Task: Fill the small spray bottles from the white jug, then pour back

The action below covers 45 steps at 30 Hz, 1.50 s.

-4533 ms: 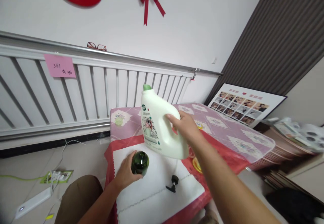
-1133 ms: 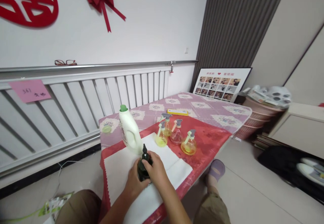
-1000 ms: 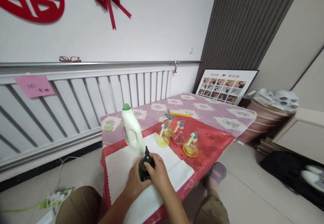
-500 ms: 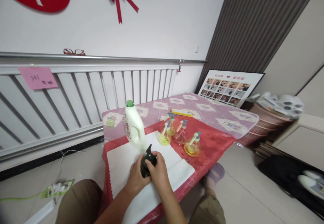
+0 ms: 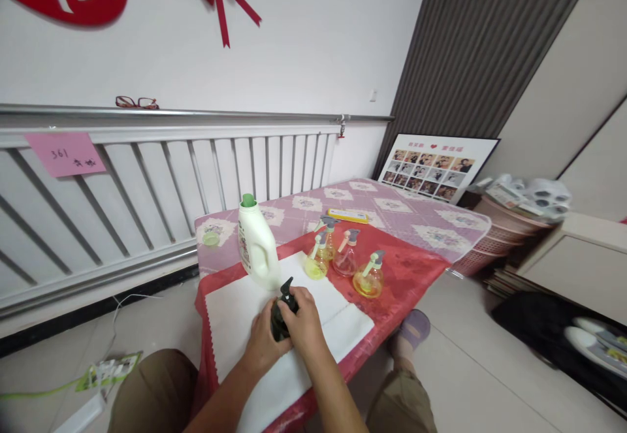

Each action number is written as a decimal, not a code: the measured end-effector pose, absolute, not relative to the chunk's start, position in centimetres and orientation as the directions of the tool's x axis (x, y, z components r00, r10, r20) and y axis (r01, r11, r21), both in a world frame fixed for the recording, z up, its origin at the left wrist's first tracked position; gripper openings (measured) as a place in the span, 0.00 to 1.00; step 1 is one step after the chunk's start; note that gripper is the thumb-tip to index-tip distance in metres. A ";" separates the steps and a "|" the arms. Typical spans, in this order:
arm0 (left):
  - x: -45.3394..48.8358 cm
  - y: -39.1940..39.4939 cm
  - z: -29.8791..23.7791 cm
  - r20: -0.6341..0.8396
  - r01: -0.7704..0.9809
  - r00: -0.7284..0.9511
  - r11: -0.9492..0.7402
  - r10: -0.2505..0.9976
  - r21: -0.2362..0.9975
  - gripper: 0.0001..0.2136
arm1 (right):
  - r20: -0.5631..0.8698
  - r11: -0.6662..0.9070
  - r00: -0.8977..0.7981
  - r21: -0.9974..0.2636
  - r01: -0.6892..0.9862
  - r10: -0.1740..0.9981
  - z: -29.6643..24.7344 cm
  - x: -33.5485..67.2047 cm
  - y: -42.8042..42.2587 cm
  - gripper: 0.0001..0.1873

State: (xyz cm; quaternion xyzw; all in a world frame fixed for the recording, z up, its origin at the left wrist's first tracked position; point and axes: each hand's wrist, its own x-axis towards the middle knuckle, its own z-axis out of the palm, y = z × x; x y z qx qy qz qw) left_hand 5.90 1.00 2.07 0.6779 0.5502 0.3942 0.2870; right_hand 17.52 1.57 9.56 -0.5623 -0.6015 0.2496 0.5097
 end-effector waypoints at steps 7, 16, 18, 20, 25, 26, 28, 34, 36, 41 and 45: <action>5.8 1.1 1.6 0.217 0.516 0.085 -0.229 0.972 0.825 0.41 | 0.296 0.230 0.133 -0.901 0.367 0.946 9.6 18.1 1.5 0.14; 5.6 0.8 2.1 0.185 0.523 0.094 -0.207 0.978 0.827 0.42 | 0.228 0.233 -0.059 -0.903 0.360 0.972 11.2 20.1 1.3 0.16; 5.6 0.7 2.2 0.186 0.516 0.092 -0.207 0.978 0.832 0.42 | 0.233 0.249 -0.088 -0.893 0.374 0.968 11.5 20.3 1.3 0.17; 5.5 0.7 2.1 0.190 0.508 0.091 -0.209 0.978 0.836 0.42 | 0.246 0.262 -0.092 -0.881 0.393 0.965 11.4 20.4 1.3 0.18; 5.5 0.8 2.2 0.182 0.503 0.100 -0.208 0.978 0.839 0.42 | 0.285 0.268 -0.032 -0.852 0.449 0.958 10.3 19.9 1.4 0.16; 5.6 0.8 2.2 0.183 0.501 0.100 -0.209 0.978 0.840 0.42 | 0.292 0.262 -0.007 -0.848 0.461 0.957 10.0 19.7 1.4 0.15; 5.8 0.8 2.3 0.189 0.494 0.092 -0.210 0.978 0.844 0.42 | 0.303 0.240 0.055 -0.841 0.485 0.951 9.6 19.4 1.5 0.12; 4.9 1.2 2.8 0.101 0.502 0.162 -0.170 0.982 0.848 0.44 | 0.325 0.179 0.225 -0.850 0.495 0.919 8.8 18.1 1.6 0.12; 3.9 1.4 3.5 0.066 0.481 0.224 -0.169 0.972 0.860 0.44 | 0.328 0.176 0.251 -0.858 0.482 0.911 8.7 17.8 1.6 0.13; 2.7 1.6 6.7 0.052 0.307 0.214 -0.117 0.975 0.945 0.32 | 0.313 0.147 0.327 -0.884 0.444 0.892 8.2 16.9 1.7 0.11; 4.6 1.4 8.8 0.088 0.312 0.117 -0.121 0.989 0.942 0.21 | 0.277 0.107 0.390 -0.909 0.403 0.878 7.5 16.4 1.7 0.11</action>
